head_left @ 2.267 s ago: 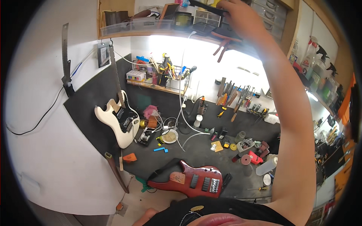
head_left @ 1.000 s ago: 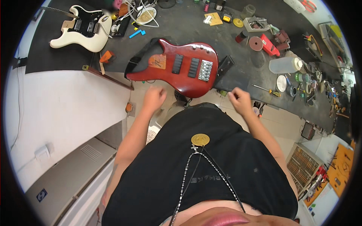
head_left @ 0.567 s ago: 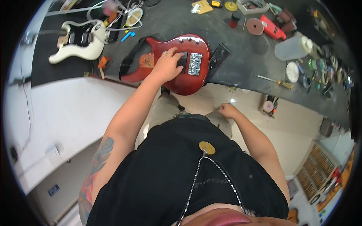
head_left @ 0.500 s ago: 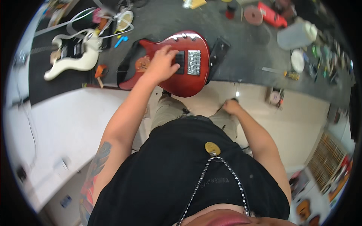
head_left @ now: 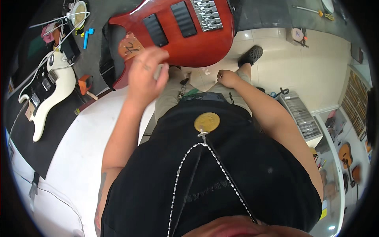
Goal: Unscrewing and inspecting a pickup and electronics on a bass guitar.
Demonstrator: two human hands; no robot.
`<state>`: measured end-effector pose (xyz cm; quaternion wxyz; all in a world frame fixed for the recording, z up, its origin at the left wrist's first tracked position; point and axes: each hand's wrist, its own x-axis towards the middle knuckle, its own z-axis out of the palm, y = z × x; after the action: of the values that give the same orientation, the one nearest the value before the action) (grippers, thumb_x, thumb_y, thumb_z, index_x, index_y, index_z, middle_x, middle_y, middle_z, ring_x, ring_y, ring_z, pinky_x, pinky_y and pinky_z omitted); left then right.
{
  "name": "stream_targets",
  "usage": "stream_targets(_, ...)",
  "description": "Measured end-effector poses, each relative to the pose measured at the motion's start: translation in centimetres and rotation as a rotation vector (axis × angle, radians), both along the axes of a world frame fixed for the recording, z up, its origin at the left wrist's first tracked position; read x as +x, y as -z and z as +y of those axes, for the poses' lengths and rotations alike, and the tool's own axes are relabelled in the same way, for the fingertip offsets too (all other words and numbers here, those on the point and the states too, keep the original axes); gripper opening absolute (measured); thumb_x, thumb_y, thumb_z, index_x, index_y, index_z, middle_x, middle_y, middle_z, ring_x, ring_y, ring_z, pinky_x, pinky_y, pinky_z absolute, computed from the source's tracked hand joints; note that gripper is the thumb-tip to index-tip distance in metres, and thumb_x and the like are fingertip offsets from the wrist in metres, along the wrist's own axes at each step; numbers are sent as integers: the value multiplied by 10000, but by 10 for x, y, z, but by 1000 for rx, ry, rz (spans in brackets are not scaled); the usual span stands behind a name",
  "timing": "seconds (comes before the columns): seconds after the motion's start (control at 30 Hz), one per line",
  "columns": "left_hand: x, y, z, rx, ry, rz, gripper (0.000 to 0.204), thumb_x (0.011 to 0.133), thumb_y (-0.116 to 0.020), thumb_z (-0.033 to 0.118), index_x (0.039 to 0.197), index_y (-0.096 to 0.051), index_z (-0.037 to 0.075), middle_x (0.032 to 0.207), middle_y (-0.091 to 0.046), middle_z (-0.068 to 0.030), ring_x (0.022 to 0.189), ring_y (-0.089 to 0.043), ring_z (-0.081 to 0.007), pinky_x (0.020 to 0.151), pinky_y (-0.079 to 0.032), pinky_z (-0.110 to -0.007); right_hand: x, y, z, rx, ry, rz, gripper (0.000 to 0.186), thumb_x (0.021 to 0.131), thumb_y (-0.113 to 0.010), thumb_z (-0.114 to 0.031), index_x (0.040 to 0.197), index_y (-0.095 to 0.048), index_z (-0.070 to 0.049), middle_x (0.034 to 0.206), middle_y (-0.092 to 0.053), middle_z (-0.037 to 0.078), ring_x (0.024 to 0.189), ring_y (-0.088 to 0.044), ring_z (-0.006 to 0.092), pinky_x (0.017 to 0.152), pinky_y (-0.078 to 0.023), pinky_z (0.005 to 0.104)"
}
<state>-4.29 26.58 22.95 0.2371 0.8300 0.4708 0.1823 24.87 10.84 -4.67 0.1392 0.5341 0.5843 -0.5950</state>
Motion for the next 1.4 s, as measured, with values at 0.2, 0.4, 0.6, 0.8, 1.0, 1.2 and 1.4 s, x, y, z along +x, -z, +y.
stream_targets(0.2,-27,58,-111,-1063,-170,-36,209,944,-692,140,1109,-686,12,908,-716,-103,844,-687,-195,787,-543,-337,-20,18,-7,-71,-275,-44,413,865,-664,-317,1140,-720,-14,1181,-730,221,1117,-689,395,961,-541,466)
stream_targets(0.4,-44,86,-167,-1357,-338,-58,168,941,-740,179,1006,-677,37,886,-613,-11,862,-567,-110,781,-488,-295,-80,81,-51,-181,-420,21,404,858,-659,-301,1104,-732,11,1194,-715,257,1114,-687,401,965,-537,490)
stream_targets(0.6,-77,-2,-170,-1586,-325,-7,145,933,-742,126,1005,-684,15,884,-678,-8,777,-588,-112,733,-505,-298,-1,-62,-12,220,217,42,221,870,-647,-207,963,-682,-9,946,-709,249,930,-694,436,834,-546,517)
stream_targets(0.8,-82,-27,-141,-1491,-228,-25,350,933,-709,221,1171,-704,-36,1057,-760,-120,965,-690,-181,852,-539,-336,89,-217,-37,-36,91,186,174,867,-732,-213,903,-713,-44,797,-715,184,758,-710,294,693,-541,409)
stream_targets(1.0,-60,15,-131,-1172,-50,217,462,914,-675,375,1144,-698,-25,1041,-745,-246,1014,-712,-395,867,-535,-457,92,-236,-20,-37,292,156,249,844,-772,-236,918,-711,-6,794,-709,162,755,-696,258,714,-530,368)
stream_targets(1.2,-31,-5,-115,-872,-55,265,331,1006,-553,309,1109,-682,22,1027,-705,-297,1031,-664,-492,866,-507,-544,72,-254,-7,255,55,-203,221,830,-753,-253,894,-747,-42,877,-731,219,875,-714,396,780,-555,477)
stream_targets(1.4,-38,-41,-103,-872,-62,97,228,1018,-585,206,1140,-624,18,1001,-692,-277,1008,-667,-478,843,-516,-490,67,-375,46,402,-18,-177,257,852,-755,-301,931,-758,-57,865,-724,209,895,-716,393,771,-551,491)
